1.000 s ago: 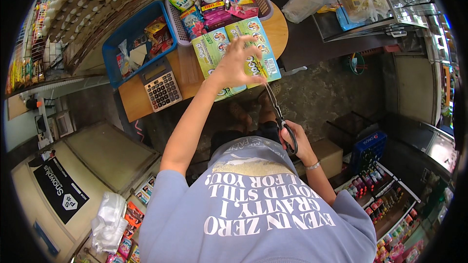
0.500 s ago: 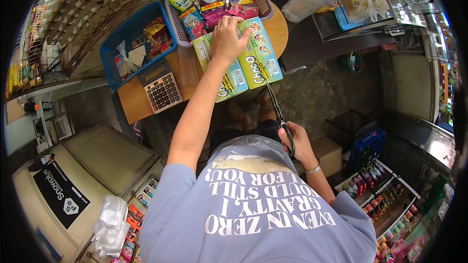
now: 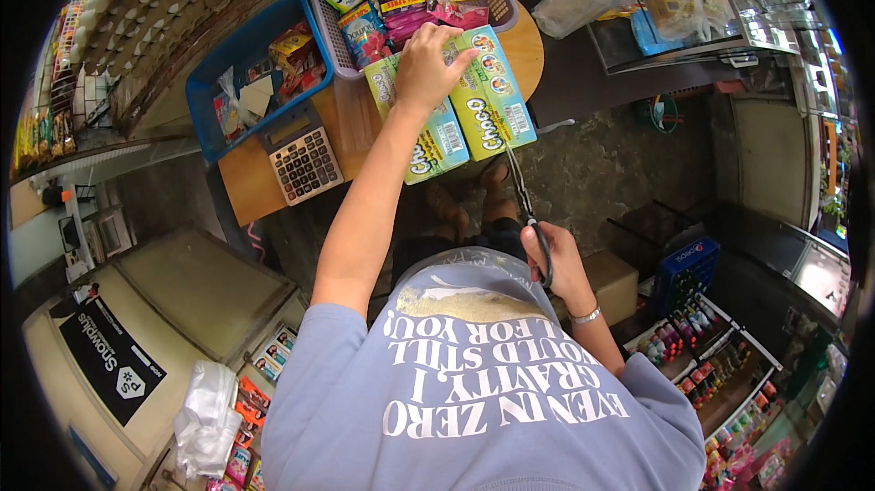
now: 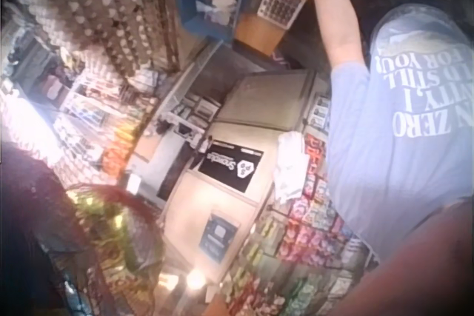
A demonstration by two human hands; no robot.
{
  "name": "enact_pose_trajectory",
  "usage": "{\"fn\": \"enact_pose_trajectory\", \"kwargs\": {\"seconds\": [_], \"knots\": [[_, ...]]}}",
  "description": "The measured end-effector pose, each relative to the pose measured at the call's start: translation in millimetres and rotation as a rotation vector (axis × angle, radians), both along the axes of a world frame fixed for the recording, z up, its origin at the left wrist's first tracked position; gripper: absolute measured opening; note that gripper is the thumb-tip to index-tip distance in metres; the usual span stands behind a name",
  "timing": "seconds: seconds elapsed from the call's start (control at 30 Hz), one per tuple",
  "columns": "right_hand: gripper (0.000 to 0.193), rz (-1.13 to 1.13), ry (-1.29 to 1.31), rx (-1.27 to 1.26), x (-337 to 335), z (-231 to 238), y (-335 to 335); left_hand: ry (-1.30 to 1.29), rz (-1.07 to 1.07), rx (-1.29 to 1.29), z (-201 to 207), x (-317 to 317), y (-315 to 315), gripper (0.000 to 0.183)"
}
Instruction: The person uses scissors to open a box of Choco-O snacks, removes several packets, and places them into a refrigerator. The person then interacts with another person at the counter, handling a basket of coins and a box of snacks.
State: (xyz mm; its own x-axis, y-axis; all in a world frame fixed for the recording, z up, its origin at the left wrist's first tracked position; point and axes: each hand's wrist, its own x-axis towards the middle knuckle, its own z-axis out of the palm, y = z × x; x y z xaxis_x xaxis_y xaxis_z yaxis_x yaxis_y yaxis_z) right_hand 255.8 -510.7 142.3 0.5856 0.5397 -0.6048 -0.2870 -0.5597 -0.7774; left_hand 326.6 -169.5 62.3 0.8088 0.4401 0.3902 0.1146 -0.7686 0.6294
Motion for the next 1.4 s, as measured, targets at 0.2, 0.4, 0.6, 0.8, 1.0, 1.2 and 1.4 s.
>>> {"fn": "enact_pose_trajectory", "kwargs": {"seconds": [0.2,0.4,0.6,0.8,1.0,1.2,1.4], "knots": [[0.070,0.158,-0.328,-0.160,-0.8,-11.4,-3.5,-0.002,-0.030,0.013,-3.2,-0.6,4.9,0.044],[0.070,-0.114,0.222,0.116,3.8,3.0,4.7,-0.001,-0.042,-0.009,-3.4,-3.6,6.3,0.042],[0.070,0.070,-0.236,0.002,19.8,-50.5,10.2,-0.024,-0.057,-0.067,-2.0,-4.8,5.9,0.026],[0.068,0.040,-0.292,0.031,17.9,-58.1,17.4,-0.037,0.002,-0.123,-2.6,-2.7,1.1,0.019],[0.067,-0.026,-0.215,0.068,21.4,-73.1,25.9,-0.041,0.014,-0.129,-5.2,-2.6,3.0,0.019],[0.066,-0.010,-0.314,-0.022,20.4,-51.4,34.5,-0.045,0.012,-0.121,-4.9,-1.2,1.9,0.019],[0.052,0.027,-0.402,-0.021,25.0,-55.2,37.5,-0.082,0.009,-0.144,-0.9,-3.5,0.5,0.018]]}}
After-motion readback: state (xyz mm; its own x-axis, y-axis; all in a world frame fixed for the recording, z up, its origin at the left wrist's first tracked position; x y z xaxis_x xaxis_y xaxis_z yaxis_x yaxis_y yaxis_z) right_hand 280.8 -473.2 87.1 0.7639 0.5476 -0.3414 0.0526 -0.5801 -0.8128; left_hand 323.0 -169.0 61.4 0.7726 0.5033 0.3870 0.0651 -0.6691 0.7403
